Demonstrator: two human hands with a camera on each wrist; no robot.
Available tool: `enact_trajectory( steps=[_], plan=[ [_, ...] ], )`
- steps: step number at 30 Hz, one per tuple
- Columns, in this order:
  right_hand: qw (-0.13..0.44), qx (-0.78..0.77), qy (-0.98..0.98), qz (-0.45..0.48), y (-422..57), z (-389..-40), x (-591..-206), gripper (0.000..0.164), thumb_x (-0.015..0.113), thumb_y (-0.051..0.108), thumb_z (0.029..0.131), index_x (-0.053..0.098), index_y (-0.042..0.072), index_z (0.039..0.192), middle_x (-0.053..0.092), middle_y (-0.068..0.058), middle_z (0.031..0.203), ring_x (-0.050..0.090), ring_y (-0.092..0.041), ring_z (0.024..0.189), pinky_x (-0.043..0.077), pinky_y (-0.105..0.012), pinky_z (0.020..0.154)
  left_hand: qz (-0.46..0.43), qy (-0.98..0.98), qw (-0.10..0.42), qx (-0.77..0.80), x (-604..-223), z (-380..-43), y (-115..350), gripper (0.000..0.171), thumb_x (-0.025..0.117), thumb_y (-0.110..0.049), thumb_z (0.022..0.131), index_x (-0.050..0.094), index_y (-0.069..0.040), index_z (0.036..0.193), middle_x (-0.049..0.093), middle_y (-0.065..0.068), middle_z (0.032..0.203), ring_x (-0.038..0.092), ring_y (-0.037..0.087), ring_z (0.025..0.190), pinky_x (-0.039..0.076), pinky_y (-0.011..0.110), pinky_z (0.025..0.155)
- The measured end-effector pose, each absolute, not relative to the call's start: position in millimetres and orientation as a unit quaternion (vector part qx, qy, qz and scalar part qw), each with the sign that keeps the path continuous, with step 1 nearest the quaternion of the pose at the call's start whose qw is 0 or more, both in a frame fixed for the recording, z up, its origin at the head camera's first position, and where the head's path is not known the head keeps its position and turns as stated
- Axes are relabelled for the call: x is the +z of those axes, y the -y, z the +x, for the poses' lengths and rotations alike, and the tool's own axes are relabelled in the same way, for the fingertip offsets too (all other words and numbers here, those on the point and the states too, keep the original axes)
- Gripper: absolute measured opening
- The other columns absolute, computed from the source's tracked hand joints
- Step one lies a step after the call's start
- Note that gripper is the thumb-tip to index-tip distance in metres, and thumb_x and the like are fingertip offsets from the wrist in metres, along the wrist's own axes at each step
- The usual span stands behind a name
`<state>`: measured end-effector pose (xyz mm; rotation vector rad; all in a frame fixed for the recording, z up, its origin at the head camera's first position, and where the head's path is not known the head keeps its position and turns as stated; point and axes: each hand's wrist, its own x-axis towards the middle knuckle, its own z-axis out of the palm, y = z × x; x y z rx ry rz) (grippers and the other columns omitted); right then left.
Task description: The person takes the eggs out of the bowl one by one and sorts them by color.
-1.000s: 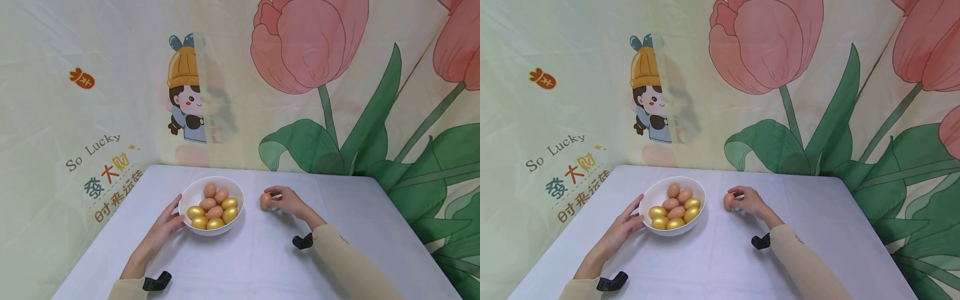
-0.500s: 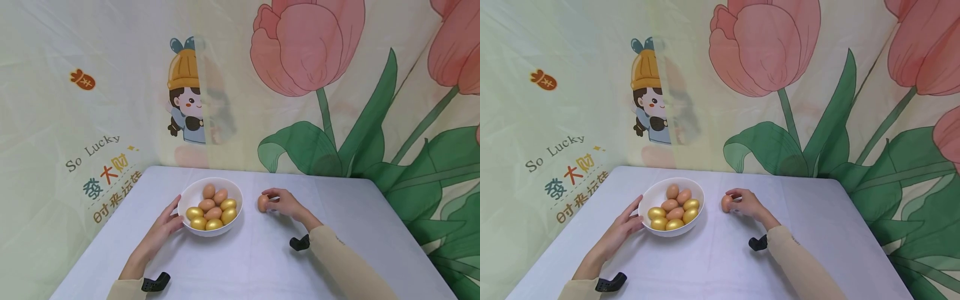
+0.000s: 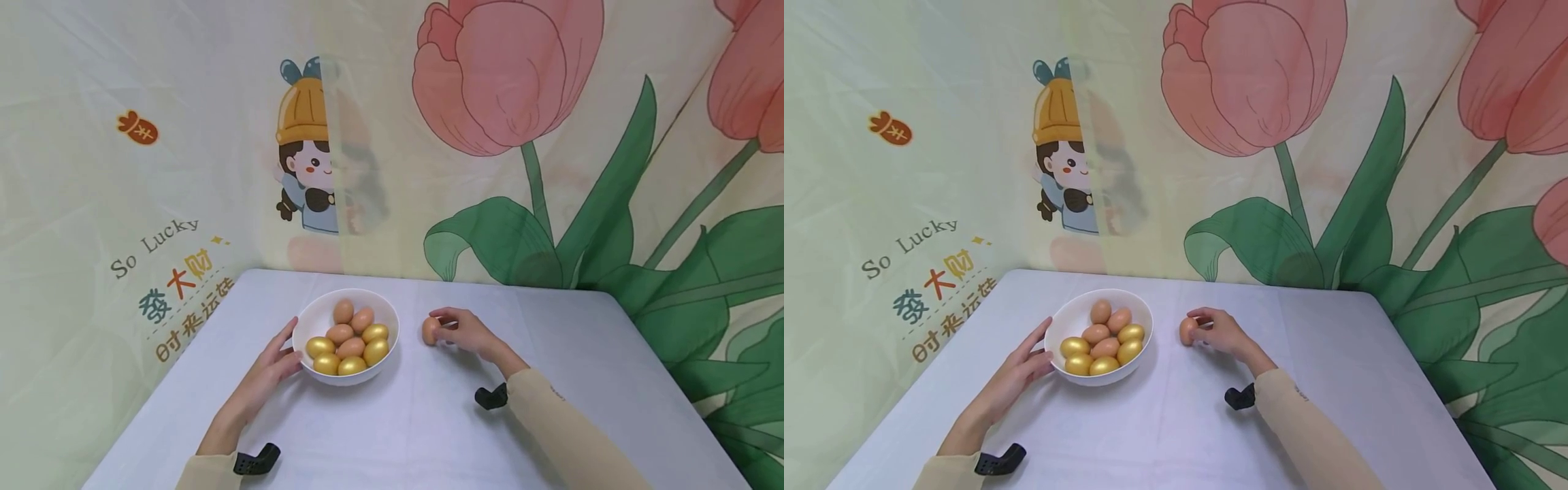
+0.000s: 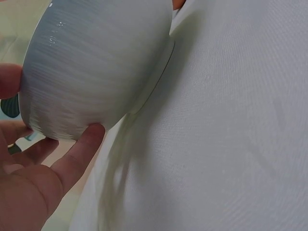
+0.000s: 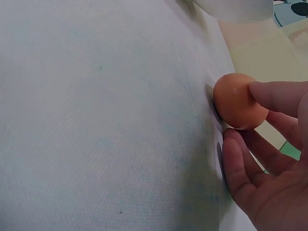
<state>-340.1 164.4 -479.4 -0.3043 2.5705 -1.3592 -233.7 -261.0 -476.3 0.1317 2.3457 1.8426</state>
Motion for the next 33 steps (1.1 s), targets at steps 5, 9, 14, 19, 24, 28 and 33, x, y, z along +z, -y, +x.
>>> enact_trajectory(
  steps=[5,9,14,19,24,28,33],
  plan=[
    [0.11,-0.465,-0.873,-0.103,-163.6,-337.4,-477.6,0.049,0.077,0.021,0.098,0.064,0.01,0.144,0.068,-0.014,0.136,0.067,-0.029,0.118,0.064,-0.037,0.089,0.043,-0.784,0.079,0.615,-475.9,-233.8,259.9,0.074,0.052,-0.024,0.111,0.012,-0.03,0.173,0.008,0.01,0.179,0.035,0.043,0.154,0.046,0.051,0.121],
    [0.118,-0.465,-0.872,-0.093,-162.7,-337.7,-478.3,0.05,0.077,0.022,0.098,0.063,0.01,0.145,0.067,-0.014,0.138,0.066,-0.029,0.12,0.065,-0.037,0.09,0.043,-0.785,0.08,0.613,-476.1,-233.5,259.1,0.074,0.052,-0.025,0.111,0.012,-0.03,0.173,0.007,0.008,0.179,0.034,0.043,0.155,0.045,0.051,0.122],
    [0.129,-0.466,-0.871,-0.079,-161.3,-339.6,-478.7,0.051,0.078,0.025,0.098,0.064,0.013,0.145,0.066,-0.013,0.14,0.065,-0.029,0.121,0.065,-0.036,0.09,0.041,-0.785,0.079,0.613,-475.2,-233.1,258.2,0.074,0.052,-0.024,0.111,0.012,-0.031,0.173,0.007,0.008,0.179,0.033,0.044,0.155,0.045,0.052,0.122],
    [0.13,-0.472,-0.868,-0.081,-161.9,-341.1,-477.4,0.052,0.078,0.026,0.098,0.063,0.012,0.146,0.066,-0.013,0.141,0.066,-0.028,0.12,0.064,-0.036,0.09,0.043,-0.783,0.076,0.615,-475.2,-233.8,258.8,0.073,0.052,-0.023,0.111,0.012,-0.029,0.173,0.007,0.009,0.179,0.033,0.043,0.155,0.047,0.048,0.121],
    [0.131,-0.471,-0.868,-0.085,-163.6,-341.6,-476.8,0.05,0.076,0.021,0.099,0.063,0.012,0.146,0.066,-0.013,0.139,0.067,-0.029,0.119,0.065,-0.036,0.091,0.044,-0.785,0.078,0.613,-474.6,-234.7,258.5,0.073,0.051,-0.023,0.111,0.012,-0.029,0.173,0.006,0.009,0.179,0.034,0.043,0.155,0.048,0.047,0.12],
    [0.13,-0.469,-0.87,-0.081,-163.9,-341.9,-478.0,0.05,0.075,0.019,0.099,0.062,0.012,0.146,0.066,-0.014,0.14,0.067,-0.03,0.121,0.065,-0.036,0.092,0.042,-0.785,0.08,0.613,-474.7,-234.8,258.5,0.073,0.051,-0.023,0.111,0.012,-0.029,0.173,0.007,0.011,0.179,0.035,0.043,0.154,0.048,0.047,0.119],
    [0.128,-0.465,-0.873,-0.079,-163.3,-342.8,-479.3,0.049,0.075,0.021,0.099,0.063,0.014,0.146,0.066,-0.013,0.14,0.067,-0.031,0.121,0.065,-0.036,0.093,0.04,-0.785,0.078,0.613,-474.3,-233.9,258.4,0.073,0.052,-0.024,0.111,0.012,-0.03,0.173,0.008,0.012,0.178,0.037,0.043,0.154,0.049,0.046,0.119]
  ],
)
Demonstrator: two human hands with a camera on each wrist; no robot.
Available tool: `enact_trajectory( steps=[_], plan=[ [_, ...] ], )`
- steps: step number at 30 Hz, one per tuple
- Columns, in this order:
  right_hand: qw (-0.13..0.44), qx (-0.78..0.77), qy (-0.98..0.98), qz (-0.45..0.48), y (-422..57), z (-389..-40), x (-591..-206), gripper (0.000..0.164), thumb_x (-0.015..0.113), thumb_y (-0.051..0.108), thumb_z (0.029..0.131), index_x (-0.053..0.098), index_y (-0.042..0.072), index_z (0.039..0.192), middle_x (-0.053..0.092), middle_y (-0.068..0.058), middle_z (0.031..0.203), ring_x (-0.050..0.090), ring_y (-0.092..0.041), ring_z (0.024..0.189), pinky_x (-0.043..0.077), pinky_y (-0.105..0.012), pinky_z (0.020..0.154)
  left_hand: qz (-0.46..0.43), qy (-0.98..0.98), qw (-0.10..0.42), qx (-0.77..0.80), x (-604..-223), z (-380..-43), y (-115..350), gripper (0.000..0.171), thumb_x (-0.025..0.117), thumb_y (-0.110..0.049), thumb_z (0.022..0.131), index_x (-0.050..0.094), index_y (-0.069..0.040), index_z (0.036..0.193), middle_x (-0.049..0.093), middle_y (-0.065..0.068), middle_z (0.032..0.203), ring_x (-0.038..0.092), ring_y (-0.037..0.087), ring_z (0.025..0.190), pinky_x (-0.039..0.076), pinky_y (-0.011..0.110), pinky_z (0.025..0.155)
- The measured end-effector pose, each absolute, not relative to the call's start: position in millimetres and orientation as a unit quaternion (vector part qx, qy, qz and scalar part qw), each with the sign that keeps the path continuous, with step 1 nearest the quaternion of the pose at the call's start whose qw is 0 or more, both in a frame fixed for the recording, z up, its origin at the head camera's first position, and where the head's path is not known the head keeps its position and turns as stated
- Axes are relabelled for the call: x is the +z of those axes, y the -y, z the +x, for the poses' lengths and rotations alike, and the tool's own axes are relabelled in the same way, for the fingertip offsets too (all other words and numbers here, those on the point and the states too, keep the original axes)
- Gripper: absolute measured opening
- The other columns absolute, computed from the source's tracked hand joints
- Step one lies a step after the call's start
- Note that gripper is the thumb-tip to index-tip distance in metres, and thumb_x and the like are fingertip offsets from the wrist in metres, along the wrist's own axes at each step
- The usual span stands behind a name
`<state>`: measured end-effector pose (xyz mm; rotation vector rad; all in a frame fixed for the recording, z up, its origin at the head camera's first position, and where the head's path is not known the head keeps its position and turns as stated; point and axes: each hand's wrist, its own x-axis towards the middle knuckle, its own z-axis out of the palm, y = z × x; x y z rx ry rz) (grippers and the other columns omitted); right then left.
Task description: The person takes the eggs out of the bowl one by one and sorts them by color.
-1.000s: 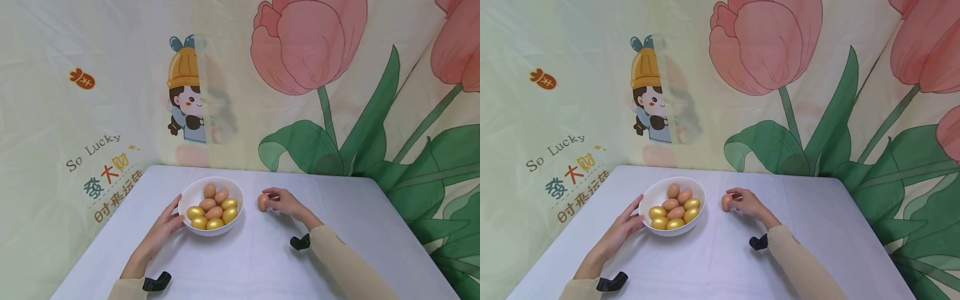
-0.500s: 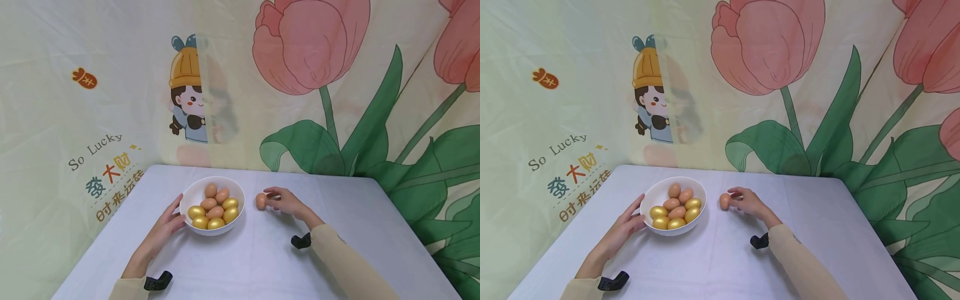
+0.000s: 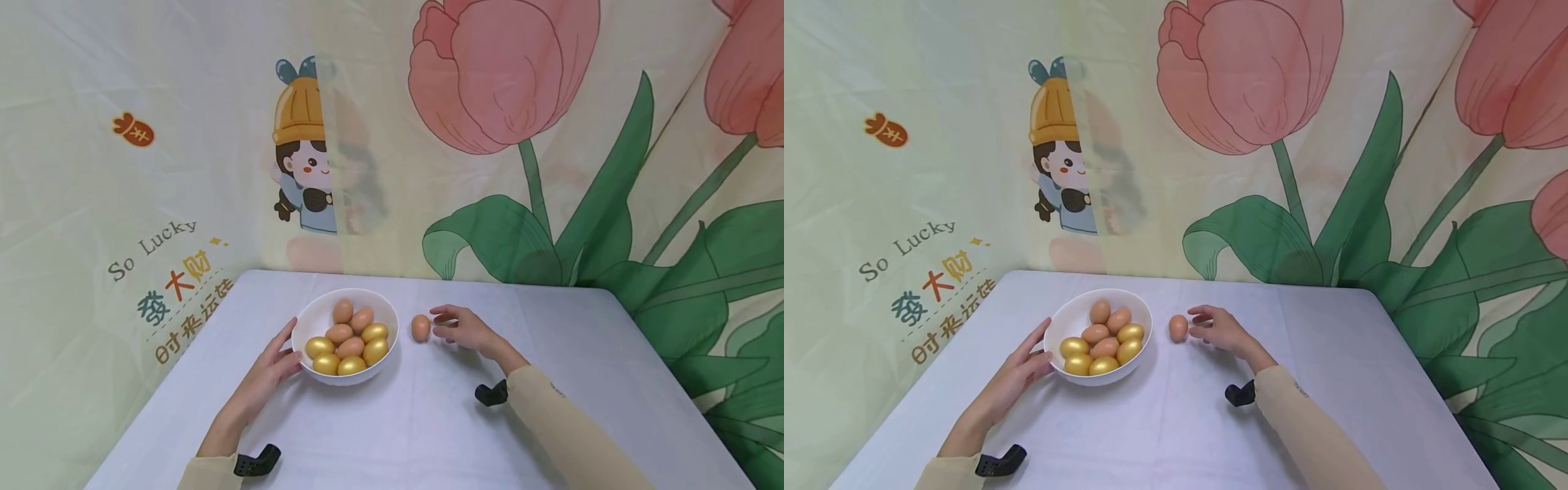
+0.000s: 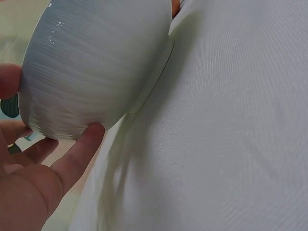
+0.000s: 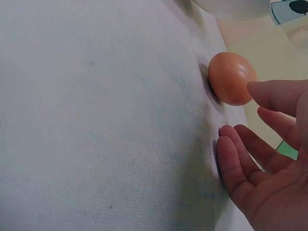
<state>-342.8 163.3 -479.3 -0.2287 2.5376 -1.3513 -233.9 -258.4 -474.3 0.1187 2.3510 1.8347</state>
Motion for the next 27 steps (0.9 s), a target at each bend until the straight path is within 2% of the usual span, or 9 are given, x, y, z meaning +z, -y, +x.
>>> enact_trajectory(
  steps=[10,18,27],
  plan=[
    [0.113,-0.463,-0.874,-0.093,-169.8,-336.7,-469.5,0.051,0.073,0.017,0.1,0.06,0.012,0.15,0.065,-0.013,0.143,0.068,-0.028,0.116,0.065,-0.036,0.088,0.037,-0.781,0.078,0.618,-475.0,-232.0,258.3,0.073,0.052,-0.025,0.111,0.013,-0.03,0.173,0.009,0.013,0.178,0.036,0.044,0.154,0.044,0.054,0.122],
    [0.072,-0.455,-0.876,-0.142,-167.9,-324.6,-443.5,0.051,0.075,0.017,0.098,0.061,0.015,0.148,0.063,-0.018,0.146,0.068,-0.031,0.118,0.061,-0.044,0.099,0.036,-0.785,0.076,0.614,-474.1,-232.0,258.0,0.072,0.051,-0.024,0.111,0.013,-0.031,0.173,0.008,0.013,0.178,0.036,0.043,0.154,0.044,0.054,0.122],
    [0.058,-0.46,-0.87,-0.169,-140.3,-301.0,-405.5,0.053,0.075,0.018,0.1,0.059,0.02,0.15,0.06,-0.006,0.149,0.068,-0.031,0.124,0.064,-0.044,0.099,0.038,-0.784,0.077,0.615,-474.8,-232.4,257.7,0.072,0.051,-0.024,0.111,0.013,-0.031,0.173,0.008,0.012,0.178,0.036,0.044,0.154,0.044,0.054,0.122]
  ],
)
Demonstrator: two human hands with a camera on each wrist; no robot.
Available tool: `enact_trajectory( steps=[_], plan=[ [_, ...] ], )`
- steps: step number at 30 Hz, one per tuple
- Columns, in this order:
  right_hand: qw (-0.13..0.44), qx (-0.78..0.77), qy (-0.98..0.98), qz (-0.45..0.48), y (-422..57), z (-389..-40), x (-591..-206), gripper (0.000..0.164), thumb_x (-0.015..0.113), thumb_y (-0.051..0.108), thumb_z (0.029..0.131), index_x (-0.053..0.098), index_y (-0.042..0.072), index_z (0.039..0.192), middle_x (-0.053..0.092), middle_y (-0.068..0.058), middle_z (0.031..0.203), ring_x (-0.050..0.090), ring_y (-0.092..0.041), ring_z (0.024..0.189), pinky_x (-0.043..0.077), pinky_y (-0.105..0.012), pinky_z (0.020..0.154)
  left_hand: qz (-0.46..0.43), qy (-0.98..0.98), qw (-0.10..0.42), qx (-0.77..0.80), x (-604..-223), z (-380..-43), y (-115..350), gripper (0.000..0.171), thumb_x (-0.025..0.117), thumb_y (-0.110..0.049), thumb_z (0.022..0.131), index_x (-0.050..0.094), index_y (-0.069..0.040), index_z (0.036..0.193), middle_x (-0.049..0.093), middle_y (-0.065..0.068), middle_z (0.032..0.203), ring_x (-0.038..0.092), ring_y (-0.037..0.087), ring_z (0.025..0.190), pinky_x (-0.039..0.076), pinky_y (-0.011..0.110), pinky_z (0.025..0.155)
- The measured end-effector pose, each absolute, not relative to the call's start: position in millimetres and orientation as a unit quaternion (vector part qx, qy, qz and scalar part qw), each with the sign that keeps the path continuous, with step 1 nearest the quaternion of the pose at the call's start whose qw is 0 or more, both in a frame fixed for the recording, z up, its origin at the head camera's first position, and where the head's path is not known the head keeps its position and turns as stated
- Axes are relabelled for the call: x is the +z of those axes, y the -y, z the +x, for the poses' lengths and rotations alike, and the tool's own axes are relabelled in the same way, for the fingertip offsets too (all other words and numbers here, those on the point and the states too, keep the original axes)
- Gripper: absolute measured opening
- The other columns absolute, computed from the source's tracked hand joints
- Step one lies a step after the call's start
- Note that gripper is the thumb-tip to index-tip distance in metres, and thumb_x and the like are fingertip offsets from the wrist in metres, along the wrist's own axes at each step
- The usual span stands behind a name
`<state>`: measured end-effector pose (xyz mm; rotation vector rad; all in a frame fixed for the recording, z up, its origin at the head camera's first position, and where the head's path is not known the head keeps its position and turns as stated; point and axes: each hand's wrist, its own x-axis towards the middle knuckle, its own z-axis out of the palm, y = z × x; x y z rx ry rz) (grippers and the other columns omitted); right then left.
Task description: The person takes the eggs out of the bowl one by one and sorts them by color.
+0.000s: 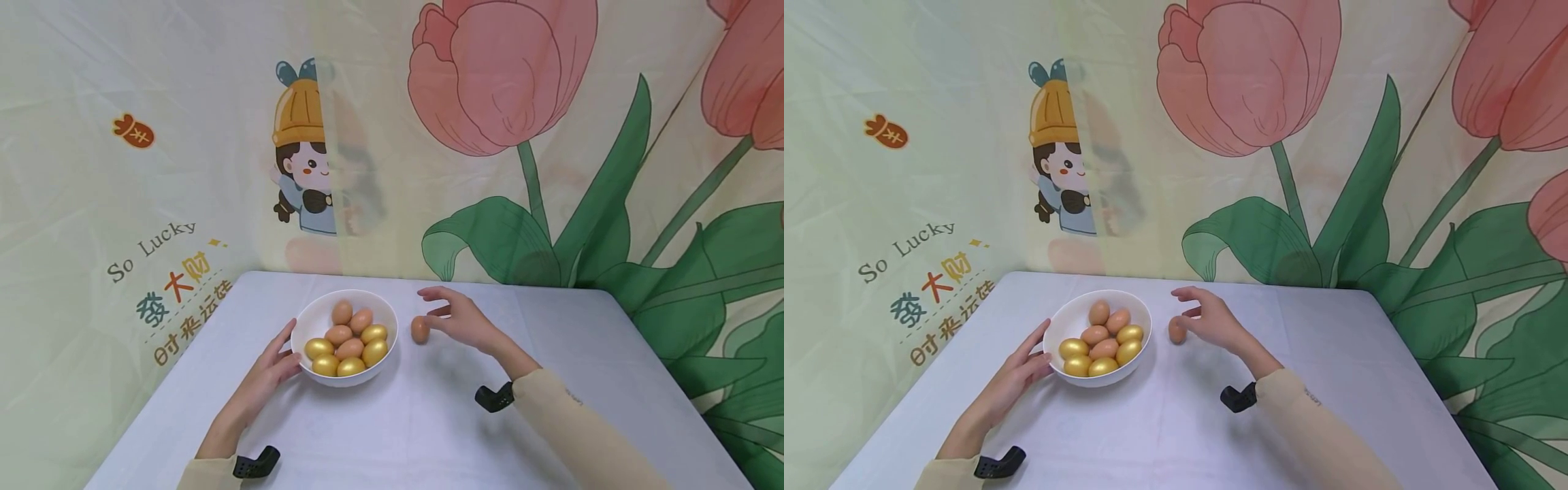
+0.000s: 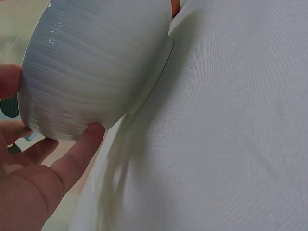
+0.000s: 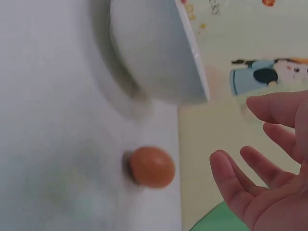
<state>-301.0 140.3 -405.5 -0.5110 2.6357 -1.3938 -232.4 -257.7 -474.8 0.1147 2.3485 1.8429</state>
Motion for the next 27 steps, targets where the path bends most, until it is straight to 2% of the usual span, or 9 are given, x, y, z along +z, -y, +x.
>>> enact_trajectory(
  steps=[4,9,12,16,22,23,25,26,27],
  plan=[
    [0.058,-0.474,-0.858,-0.191,-122.9,-295.5,-396.4,0.055,0.075,0.018,0.099,0.057,0.021,0.151,0.058,-0.004,0.151,0.068,-0.03,0.125,0.065,-0.043,0.097,0.041,-0.781,0.075,0.619,-475.2,-232.5,258.3,0.073,0.052,-0.024,0.111,0.013,-0.03,0.173,0.007,0.01,0.179,0.035,0.044,0.154,0.045,0.053,0.121],
    [0.081,-0.505,-0.835,-0.201,-102.0,-292.0,-393.1,0.059,0.078,0.017,0.098,0.056,0.024,0.152,0.054,-0.002,0.154,0.065,-0.032,0.129,0.068,-0.042,0.085,0.043,-0.781,0.075,0.618,-475.4,-232.6,258.4,0.073,0.052,-0.024,0.111,0.013,-0.029,0.173,0.006,0.01,0.179,0.035,0.044,0.154,0.045,0.053,0.121],
    [0.091,-0.515,-0.827,-0.208,-90.2,-290.9,-393.4,0.061,0.079,0.02,0.098,0.055,0.024,0.154,0.052,-0.006,0.157,0.064,-0.034,0.131,0.068,-0.041,0.078,0.043,-0.782,0.075,0.617,-474.9,-232.4,257.9,0.073,0.052,-0.024,0.111,0.013,-0.029,0.173,0.006,0.01,0.179,0.036,0.044,0.154,0.046,0.053,0.121],
    [0.089,-0.516,-0.823,-0.22,-72.7,-291.9,-396.4,0.061,0.078,0.017,0.098,0.054,0.025,0.154,0.05,-0.011,0.158,0.065,-0.033,0.13,0.067,-0.043,0.086,0.041,-0.784,0.075,0.615,-474.4,-232.0,257.4,0.072,0.051,-0.025,0.111,0.013,-0.029,0.173,0.007,0.011,0.179,0.037,0.044,0.153,0.046,0.053,0.121],
    [0.1,-0.534,-0.813,-0.21,-47.7,-297.6,-402.6,0.06,0.076,0.014,0.099,0.055,0.029,0.153,0.052,-0.007,0.155,0.066,-0.034,0.13,0.063,-0.047,0.101,0.039,-0.788,0.073,0.611,-474.4,-231.7,257.1,0.072,0.051,-0.027,0.111,0.013,-0.031,0.173,0.006,0.011,0.179,0.036,0.044,0.154,0.046,0.054,0.121],
    [0.1,-0.533,-0.814,-0.206,-44.3,-299.1,-404.4,0.06,0.076,0.015,0.098,0.055,0.029,0.153,0.053,-0.006,0.155,0.065,-0.034,0.13,0.059,-0.05,0.106,0.038,-0.788,0.074,0.61,-474.6,-231.6,257.2,0.072,0.051,-0.027,0.111,0.014,-0.031,0.172,0.006,0.011,0.179,0.036,0.044,0.154,0.046,0.054,0.121],
    [0.1,-0.532,-0.817,-0.198,-38.1,-302.4,-407.9,0.059,0.078,0.018,0.098,0.056,0.03,0.152,0.053,-0.006,0.154,0.065,-0.033,0.132,0.044,-0.057,0.12,0.037,-0.787,0.075,0.611,-475.1,-231.5,257.5,0.072,0.051,-0.027,0.112,0.014,-0.032,0.172,0.006,0.011,0.179,0.036,0.044,0.154,0.046,0.054,0.121],
    [0.099,-0.532,-0.818,-0.196,-35.2,-304.1,-409.8,0.059,0.078,0.018,0.098,0.056,0.03,0.152,0.053,-0.007,0.154,0.064,-0.033,0.132,0.035,-0.062,0.123,0.037,-0.787,0.075,0.612,-475.3,-231.5,257.7,0.072,0.051,-0.027,0.112,0.014,-0.033,0.172,0.007,0.011,0.179,0.036,0.044,0.154,0.046,0.054,0.121],
    [0.098,-0.534,-0.817,-0.195,-32.1,-305.7,-411.5,0.059,0.078,0.016,0.098,0.056,0.029,0.152,0.053,-0.008,0.155,0.064,-0.034,0.133,0.034,-0.064,0.123,0.037,-0.786,0.075,0.612,-475.5,-231.5,257.9,0.072,0.051,-0.028,0.111,0.014,-0.033,0.172,0.007,0.011,0.179,0.036,0.043,0.153,0.046,0.054,0.121]
  ],
)
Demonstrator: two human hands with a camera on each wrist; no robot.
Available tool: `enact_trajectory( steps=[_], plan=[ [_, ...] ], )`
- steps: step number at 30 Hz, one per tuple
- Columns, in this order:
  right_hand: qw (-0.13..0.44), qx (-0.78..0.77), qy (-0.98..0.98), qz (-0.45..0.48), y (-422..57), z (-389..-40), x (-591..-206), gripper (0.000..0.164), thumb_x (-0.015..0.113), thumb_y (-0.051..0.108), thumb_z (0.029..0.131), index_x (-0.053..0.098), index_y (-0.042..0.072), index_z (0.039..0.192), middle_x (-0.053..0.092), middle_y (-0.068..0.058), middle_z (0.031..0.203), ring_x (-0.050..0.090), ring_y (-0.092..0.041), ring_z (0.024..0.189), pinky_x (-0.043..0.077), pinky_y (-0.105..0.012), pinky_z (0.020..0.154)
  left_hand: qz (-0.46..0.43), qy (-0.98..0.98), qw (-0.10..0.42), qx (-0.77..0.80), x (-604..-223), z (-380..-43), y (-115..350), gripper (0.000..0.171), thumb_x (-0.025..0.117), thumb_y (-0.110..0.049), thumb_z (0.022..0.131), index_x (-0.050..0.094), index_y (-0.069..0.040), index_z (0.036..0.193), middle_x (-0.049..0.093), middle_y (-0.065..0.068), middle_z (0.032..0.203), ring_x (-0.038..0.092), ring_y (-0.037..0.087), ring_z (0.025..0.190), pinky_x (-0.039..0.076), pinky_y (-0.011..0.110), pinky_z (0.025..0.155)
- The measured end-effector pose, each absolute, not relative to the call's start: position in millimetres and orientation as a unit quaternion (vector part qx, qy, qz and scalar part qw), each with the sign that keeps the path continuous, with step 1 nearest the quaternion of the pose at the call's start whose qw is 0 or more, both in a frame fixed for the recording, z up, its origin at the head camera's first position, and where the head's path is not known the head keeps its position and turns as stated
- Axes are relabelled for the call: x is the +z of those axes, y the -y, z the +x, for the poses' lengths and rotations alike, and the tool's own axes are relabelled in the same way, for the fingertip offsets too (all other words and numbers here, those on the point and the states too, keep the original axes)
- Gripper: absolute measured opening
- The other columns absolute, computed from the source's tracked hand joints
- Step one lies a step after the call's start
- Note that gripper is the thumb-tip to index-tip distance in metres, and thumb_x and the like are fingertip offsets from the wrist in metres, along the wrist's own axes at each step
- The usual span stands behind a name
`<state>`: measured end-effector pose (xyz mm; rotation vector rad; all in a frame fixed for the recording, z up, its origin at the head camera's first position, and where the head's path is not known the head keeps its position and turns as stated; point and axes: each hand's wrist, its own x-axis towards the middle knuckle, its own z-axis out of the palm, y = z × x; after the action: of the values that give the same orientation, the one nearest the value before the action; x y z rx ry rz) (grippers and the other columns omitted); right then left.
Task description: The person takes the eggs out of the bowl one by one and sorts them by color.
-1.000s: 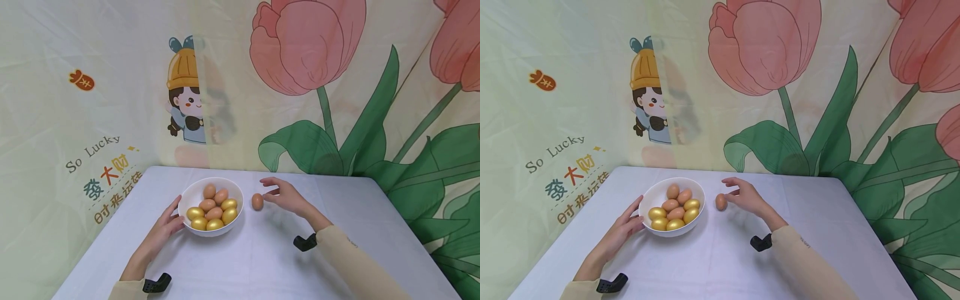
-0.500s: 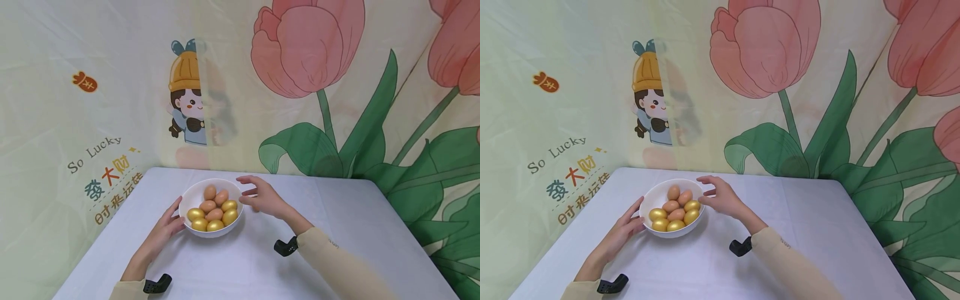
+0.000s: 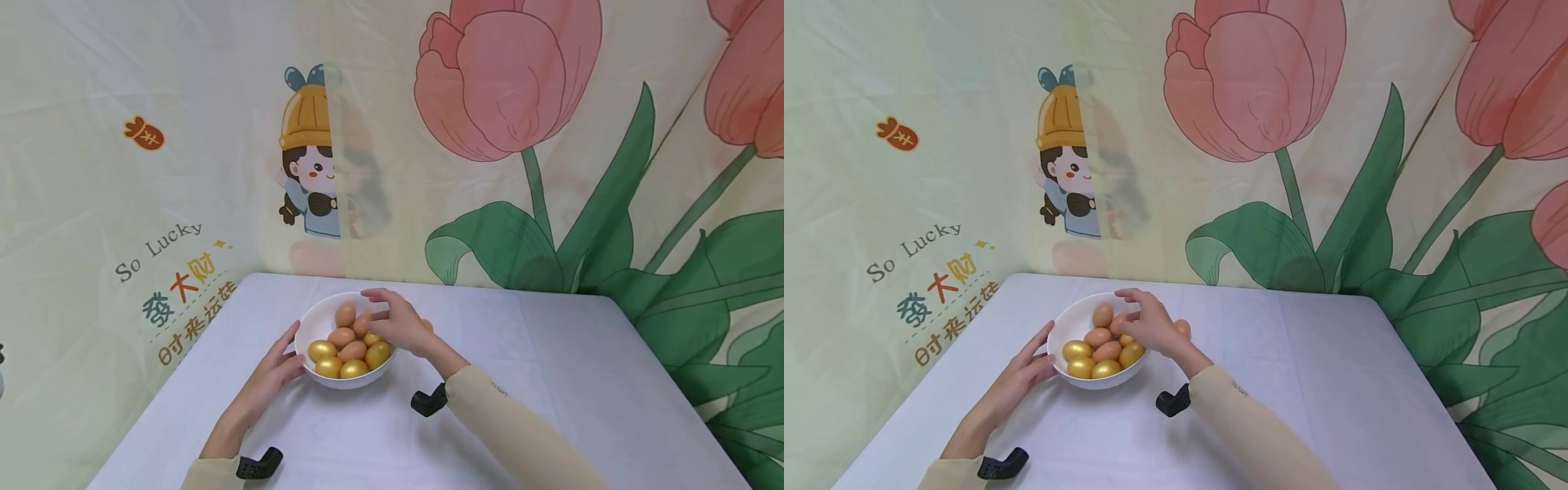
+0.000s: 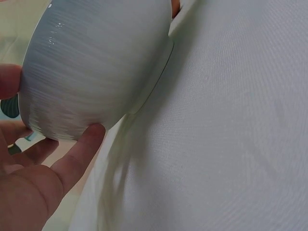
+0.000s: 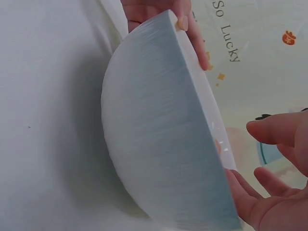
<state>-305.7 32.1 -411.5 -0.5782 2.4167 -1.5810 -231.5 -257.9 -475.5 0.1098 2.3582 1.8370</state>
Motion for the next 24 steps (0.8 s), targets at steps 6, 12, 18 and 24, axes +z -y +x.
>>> enact_trajectory(
  steps=[6,12,18,24],
  plan=[
    [0.095,-0.542,-0.81,-0.204,-15.1,-312.2,-418.9,0.06,0.071,0.001,0.099,0.054,0.016,0.154,0.051,-0.018,0.157,0.063,-0.038,0.131,0.06,-0.05,0.105,0.036,-0.784,0.075,0.615,-476.4,-231.5,258.0,0.072,0.052,-0.027,0.111,0.015,-0.033,0.172,0.007,0.01,0.179,0.036,0.043,0.154,0.047,0.053,0.12],
    [0.092,-0.531,-0.819,-0.196,-2.3,-318.4,-425.7,0.062,0.07,-0.001,0.097,0.054,0.013,0.155,0.053,-0.016,0.155,0.066,-0.035,0.127,0.062,-0.044,0.102,0.037,-0.785,0.075,0.613,-475.4,-231.0,257.7,0.072,0.052,-0.028,0.111,0.015,-0.034,0.172,0.007,0.01,0.179,0.036,0.043,0.154,0.046,0.055,0.12],
    [0.09,-0.517,-0.832,-0.181,8.9,-323.4,-429.3,0.06,0.073,0.002,0.097,0.056,0.016,0.153,0.055,-0.012,0.152,0.067,-0.031,0.124,0.063,-0.041,0.1,0.034,-0.788,0.074,0.61,-474.8,-231.3,258.0,0.071,0.051,-0.028,0.111,0.015,-0.034,0.172,0.007,0.011,0.179,0.037,0.043,0.153,0.046,0.055,0.121],
    [0.059,-0.428,-0.883,-0.182,19.4,-323.4,-427.8,0.058,0.078,0.013,0.096,0.061,0.025,0.149,0.064,0.001,0.145,0.069,-0.016,0.112,0.061,-0.033,0.097,0.036,-0.784,0.075,0.615,-476.3,-232.6,258.7,0.071,0.051,-0.028,0.111,0.015,-0.032,0.172,0.007,0.012,0.178,0.037,0.044,0.153,0.046,0.055,0.121]
  ],
)
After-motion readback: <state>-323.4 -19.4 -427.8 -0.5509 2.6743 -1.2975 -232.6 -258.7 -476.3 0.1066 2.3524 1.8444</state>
